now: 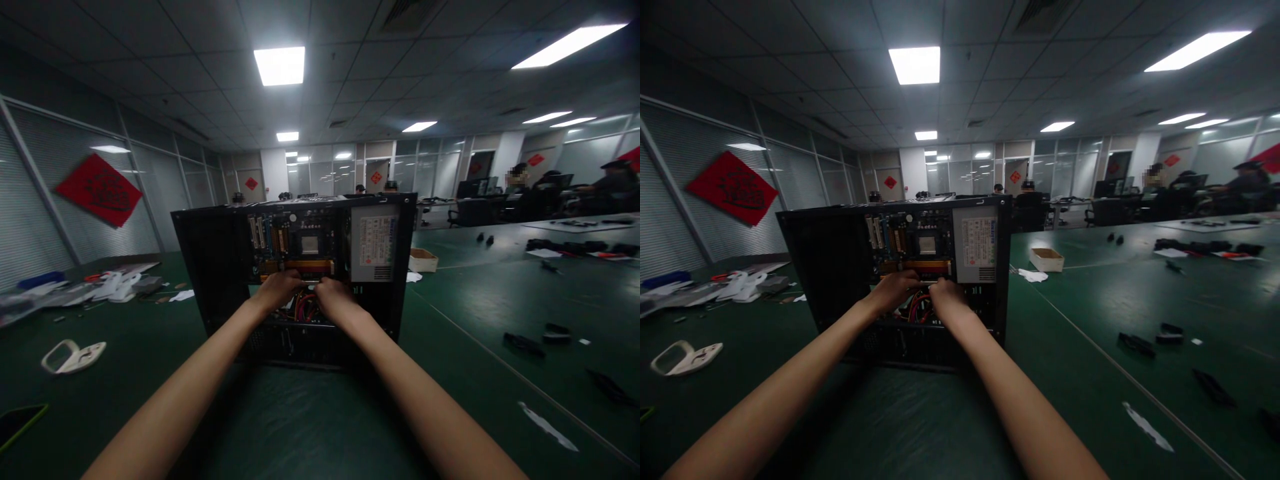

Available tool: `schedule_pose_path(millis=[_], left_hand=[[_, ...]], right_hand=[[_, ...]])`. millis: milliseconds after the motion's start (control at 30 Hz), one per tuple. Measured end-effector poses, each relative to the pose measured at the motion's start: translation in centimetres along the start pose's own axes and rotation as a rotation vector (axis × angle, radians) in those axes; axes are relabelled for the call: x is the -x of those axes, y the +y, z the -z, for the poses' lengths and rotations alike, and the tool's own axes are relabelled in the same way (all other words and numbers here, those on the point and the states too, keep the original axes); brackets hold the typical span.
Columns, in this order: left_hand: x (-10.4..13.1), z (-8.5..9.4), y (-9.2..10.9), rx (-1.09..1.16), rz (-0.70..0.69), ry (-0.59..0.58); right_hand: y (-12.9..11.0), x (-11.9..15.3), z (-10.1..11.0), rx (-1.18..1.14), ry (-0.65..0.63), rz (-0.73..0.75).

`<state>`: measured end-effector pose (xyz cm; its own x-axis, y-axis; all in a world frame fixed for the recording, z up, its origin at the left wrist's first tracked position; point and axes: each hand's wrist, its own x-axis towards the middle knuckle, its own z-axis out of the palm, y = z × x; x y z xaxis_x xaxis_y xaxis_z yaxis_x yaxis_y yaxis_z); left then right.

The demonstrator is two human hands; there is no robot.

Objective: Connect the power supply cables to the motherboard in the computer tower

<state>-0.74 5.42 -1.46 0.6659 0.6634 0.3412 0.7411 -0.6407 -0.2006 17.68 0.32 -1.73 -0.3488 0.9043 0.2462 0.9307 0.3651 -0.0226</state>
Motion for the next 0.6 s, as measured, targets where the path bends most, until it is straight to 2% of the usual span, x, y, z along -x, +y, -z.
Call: schedule_pose_path(millis=[167,433,600], left_hand=[[-0.10,-0.04,0.00,0.004,0.008,0.006],[-0.53,-0.44,-0.33,0.013,0.102,0.019],[-0.71,-0.70,-0.50,-0.011,0.102,-0.003]], right_hand=[[0.01,-0.10,-0.09,-0.003,-0.007,-0.007],[0.22,-0.25,-0.57,0.003,0.026,-0.004],[0.37,-0.48,-1.00,-0.001,0.032,0.010]])
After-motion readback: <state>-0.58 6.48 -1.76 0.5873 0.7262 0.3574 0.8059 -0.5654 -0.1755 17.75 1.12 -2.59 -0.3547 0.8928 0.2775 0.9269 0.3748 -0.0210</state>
